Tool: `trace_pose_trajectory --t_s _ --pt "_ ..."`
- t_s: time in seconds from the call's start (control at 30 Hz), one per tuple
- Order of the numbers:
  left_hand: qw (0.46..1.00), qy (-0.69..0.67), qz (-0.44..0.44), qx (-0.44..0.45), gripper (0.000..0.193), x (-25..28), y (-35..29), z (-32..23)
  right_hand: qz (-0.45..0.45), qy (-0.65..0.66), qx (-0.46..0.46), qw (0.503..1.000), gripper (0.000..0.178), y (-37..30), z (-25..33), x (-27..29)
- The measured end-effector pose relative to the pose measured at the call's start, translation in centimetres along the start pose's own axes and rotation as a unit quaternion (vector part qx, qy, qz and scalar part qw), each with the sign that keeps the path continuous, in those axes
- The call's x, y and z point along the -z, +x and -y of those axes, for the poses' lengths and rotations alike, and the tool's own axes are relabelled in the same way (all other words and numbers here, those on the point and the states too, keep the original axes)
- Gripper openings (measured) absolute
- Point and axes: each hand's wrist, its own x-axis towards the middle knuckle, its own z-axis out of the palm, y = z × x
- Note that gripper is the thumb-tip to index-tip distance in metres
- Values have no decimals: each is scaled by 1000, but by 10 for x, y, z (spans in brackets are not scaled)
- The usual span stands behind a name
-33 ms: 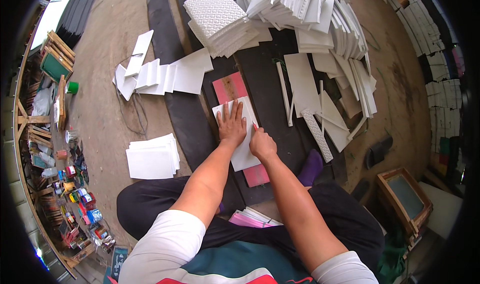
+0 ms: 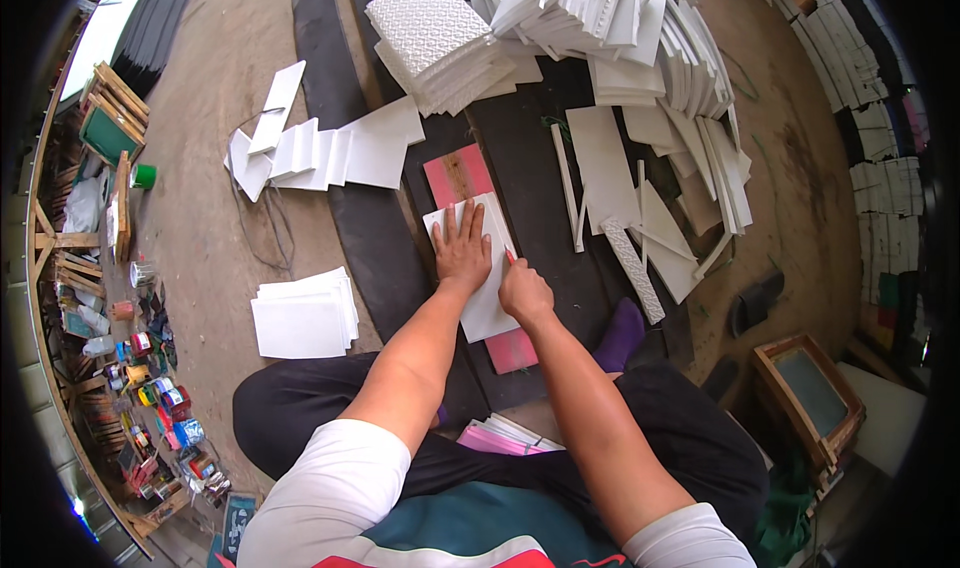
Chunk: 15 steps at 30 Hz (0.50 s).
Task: The person sits on the floor and uses a utility knife to cut white foam sheets into smaller rectangular pieces. They repeatedly pick up a sheet, score it along a line, and separate the cut portion, stacking the finished pieces to the side.
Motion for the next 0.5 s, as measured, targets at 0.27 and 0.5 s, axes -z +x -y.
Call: trace_pose_trajectory --t_s 0.27,0.5 --pt "1000 24 2 -1 66 0 10 0 14 -5 -14 1000 36 -24 -29 -12" --pt "999 35 -3 -1 67 -1 7 0 34 -13 -36 999 35 -51 -54 -24"
